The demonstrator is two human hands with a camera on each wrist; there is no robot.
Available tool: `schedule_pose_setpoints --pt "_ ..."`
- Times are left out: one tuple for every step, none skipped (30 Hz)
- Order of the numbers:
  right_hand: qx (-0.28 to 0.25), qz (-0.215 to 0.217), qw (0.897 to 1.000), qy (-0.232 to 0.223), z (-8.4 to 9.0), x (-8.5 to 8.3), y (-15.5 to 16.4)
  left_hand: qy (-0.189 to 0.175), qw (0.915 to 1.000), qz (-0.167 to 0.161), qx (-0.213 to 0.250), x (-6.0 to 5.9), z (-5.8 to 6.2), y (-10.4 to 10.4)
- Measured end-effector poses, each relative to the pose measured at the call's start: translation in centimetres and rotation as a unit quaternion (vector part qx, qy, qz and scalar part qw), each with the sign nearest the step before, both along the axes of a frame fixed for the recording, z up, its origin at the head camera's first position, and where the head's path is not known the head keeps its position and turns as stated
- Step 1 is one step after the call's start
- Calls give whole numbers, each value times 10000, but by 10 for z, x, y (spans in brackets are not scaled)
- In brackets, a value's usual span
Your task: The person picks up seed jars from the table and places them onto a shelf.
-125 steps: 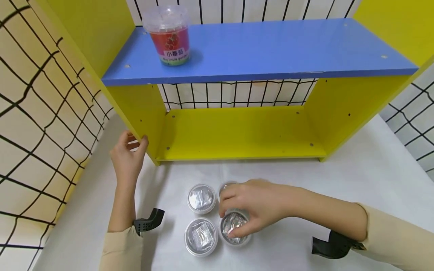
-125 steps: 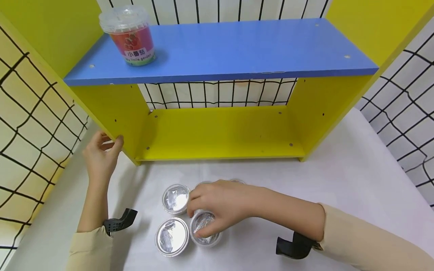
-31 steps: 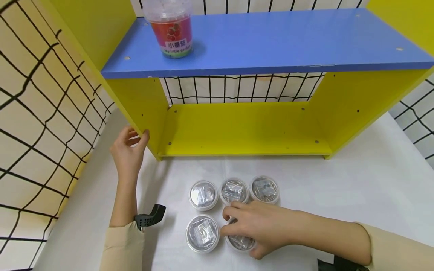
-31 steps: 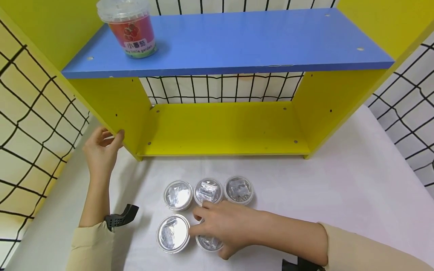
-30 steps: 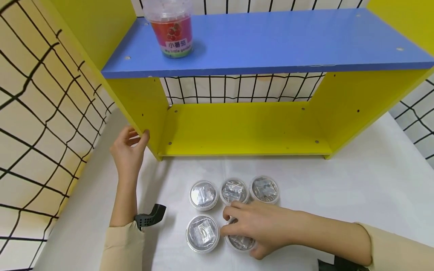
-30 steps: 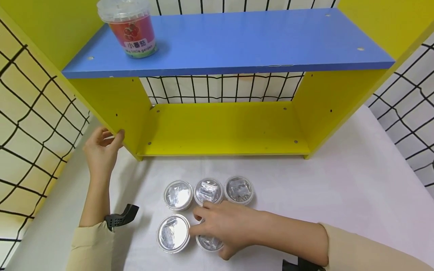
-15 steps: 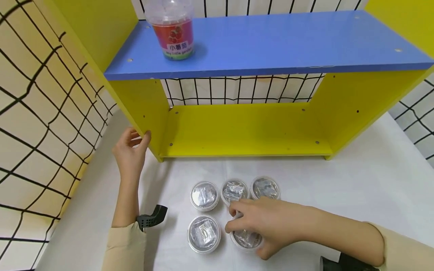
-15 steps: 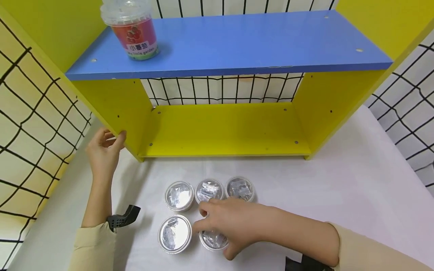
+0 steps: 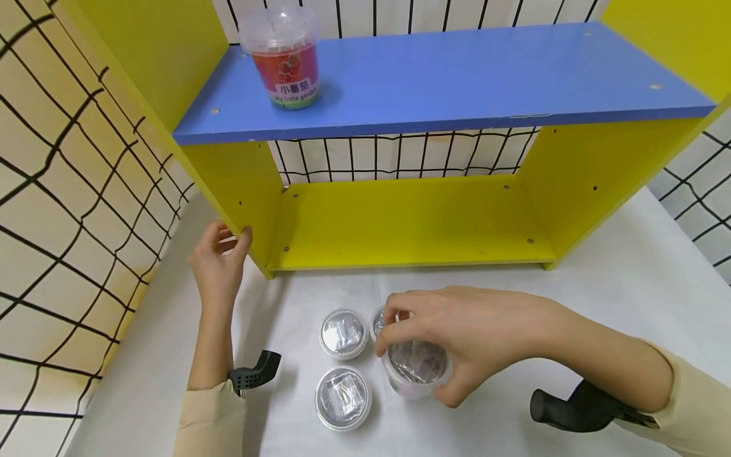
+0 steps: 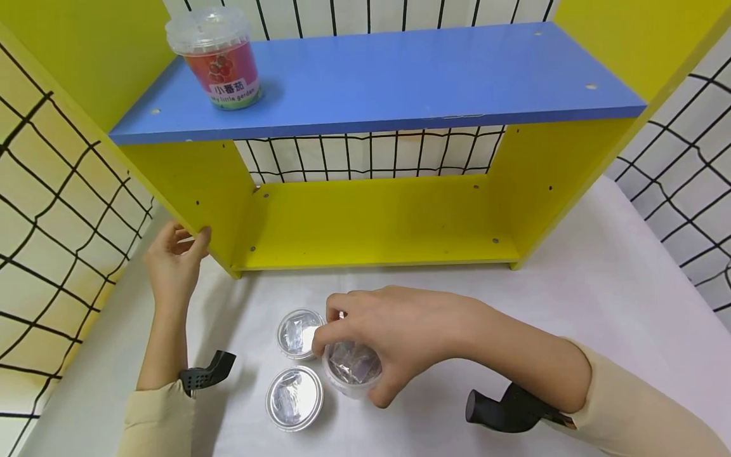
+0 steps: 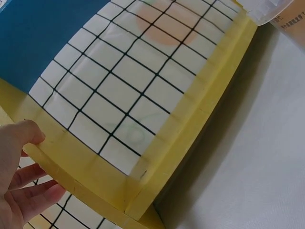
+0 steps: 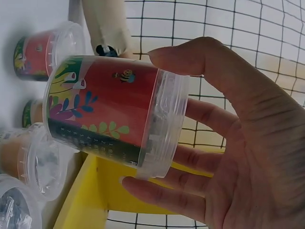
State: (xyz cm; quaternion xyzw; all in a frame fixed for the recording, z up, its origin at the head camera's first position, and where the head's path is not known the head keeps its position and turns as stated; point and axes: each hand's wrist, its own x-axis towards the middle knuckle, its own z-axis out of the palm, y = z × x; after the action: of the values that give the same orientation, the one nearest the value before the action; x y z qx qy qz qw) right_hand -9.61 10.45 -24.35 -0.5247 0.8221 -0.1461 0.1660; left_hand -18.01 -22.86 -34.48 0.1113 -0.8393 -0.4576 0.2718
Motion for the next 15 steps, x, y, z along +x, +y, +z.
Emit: schedule_pose_setpoints --pt "2 -3 10000 -5 1 0 0 -4 10000 -2 9 0 0 0" --pt "-6 3 10000 -16 2 -1 0 -5 10000 -1 15 -1 0 0" --pt "-9 6 10000 -27 3 -1 0 -2 10000 -7 23 -1 0 0" --pt "-24 28 10000 -13 5 -2 1 6 10000 -22 30 -1 1 1" --pt "-31 50 10000 5 6 -3 1 13 10000 -27 24 -1 1 1" --pt "-32 67 10000 19 8 -4 1 23 10000 -41 23 -1 0 1" --pt "-14 81 10000 35 9 -6 2 38 10000 -57 27 -1 0 1" --pt "13 101 9999 62 11 -7 2 55 10000 -74 23 0 0 1" --pt "54 107 9999 106 13 -8 3 61 9999 -89 27 0 0 1" --pt "84 120 9998 139 15 -10 3 63 9999 -96 24 0 -1 1" --pt "117 123 9997 145 17 -11 4 65 9999 -93 15 0 -2 2" --pt "137 136 9997 141 19 -12 5 78 9999 -108 33 1 -3 2" --pt "152 148 9997 139 20 -13 5 81 9999 -113 31 1 -4 2" --pt "154 160 9997 134 21 -13 6 73 9999 -119 34 1 -5 2" --pt "153 157 9997 102 22 -14 6 69 9999 -118 21 2 -6 2"
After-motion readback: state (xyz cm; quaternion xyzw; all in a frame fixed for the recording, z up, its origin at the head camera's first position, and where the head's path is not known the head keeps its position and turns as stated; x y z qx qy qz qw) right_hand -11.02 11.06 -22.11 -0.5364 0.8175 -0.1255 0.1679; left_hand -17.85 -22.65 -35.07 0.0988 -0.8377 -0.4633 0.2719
